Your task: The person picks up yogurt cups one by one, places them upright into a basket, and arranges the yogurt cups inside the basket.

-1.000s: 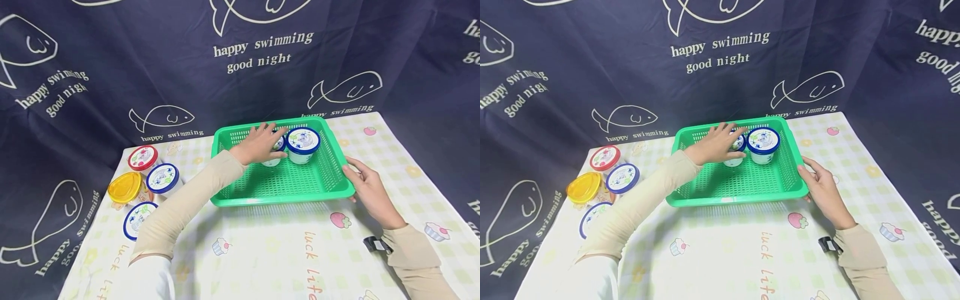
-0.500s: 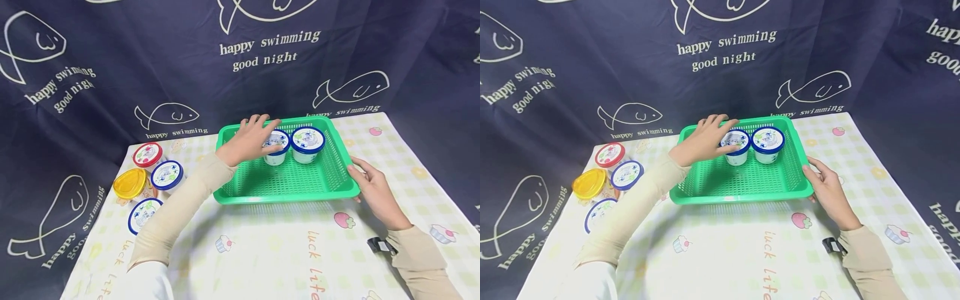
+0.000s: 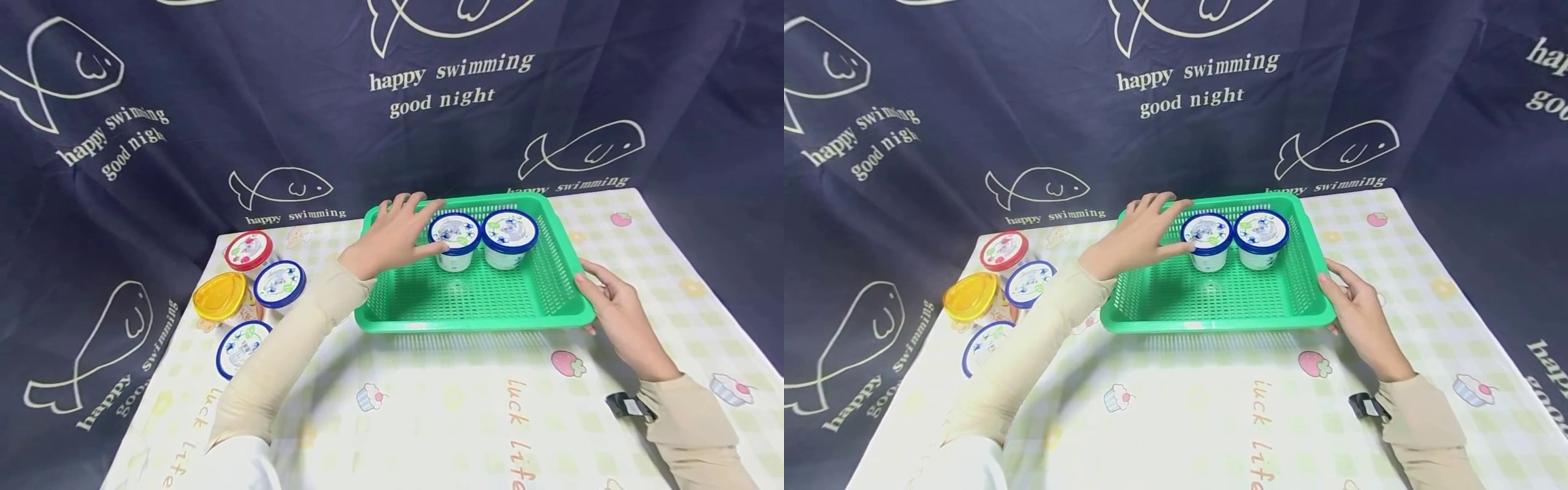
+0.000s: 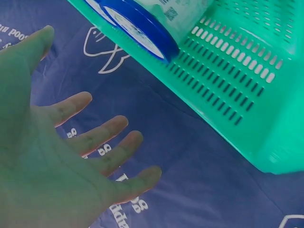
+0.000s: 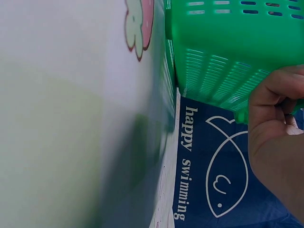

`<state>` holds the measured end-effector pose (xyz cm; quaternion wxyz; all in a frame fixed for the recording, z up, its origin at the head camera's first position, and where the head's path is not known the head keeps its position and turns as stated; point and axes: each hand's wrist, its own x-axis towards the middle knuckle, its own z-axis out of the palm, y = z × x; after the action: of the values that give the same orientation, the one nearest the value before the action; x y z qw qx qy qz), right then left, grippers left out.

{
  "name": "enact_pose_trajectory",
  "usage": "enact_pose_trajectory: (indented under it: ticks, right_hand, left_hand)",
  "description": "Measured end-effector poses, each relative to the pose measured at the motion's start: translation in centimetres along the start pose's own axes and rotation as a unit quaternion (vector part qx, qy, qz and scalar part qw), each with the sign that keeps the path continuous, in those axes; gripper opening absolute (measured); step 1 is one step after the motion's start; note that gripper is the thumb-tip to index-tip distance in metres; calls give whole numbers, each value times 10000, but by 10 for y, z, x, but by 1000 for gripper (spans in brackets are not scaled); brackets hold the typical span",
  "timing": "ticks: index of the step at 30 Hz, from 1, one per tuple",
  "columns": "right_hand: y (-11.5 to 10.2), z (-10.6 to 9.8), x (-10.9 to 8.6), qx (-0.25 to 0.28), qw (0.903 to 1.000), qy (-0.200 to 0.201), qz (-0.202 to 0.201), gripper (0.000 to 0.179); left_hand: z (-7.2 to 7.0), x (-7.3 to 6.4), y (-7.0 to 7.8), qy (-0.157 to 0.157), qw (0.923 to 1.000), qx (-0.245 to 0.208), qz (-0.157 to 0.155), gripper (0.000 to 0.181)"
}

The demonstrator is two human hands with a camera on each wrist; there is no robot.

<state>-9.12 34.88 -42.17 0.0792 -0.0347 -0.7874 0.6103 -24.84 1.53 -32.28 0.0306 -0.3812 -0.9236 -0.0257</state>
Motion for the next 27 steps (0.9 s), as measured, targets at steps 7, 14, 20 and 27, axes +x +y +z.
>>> enact_pose_trajectory:
  ticks: [7,14,20,27]
  right_hand:
    - [0,0,0,230,9997,-33,-40,53]
    - [2,1,-1,381,9993,-47,33,54]
    - [2,1,0,235,9997,-29,74,55]
    - [1,1,1,110,9999,-32,90,53]
  left_hand:
    - [1,-15,-12,190,9997,-148,-41,77]
    - [4,-27,-21,302,9993,-158,-130,75]
    - [5,-38,-30,236,9991,-132,-323,74]
    - [8,-54,-42,299,9981,-249,-470,73]
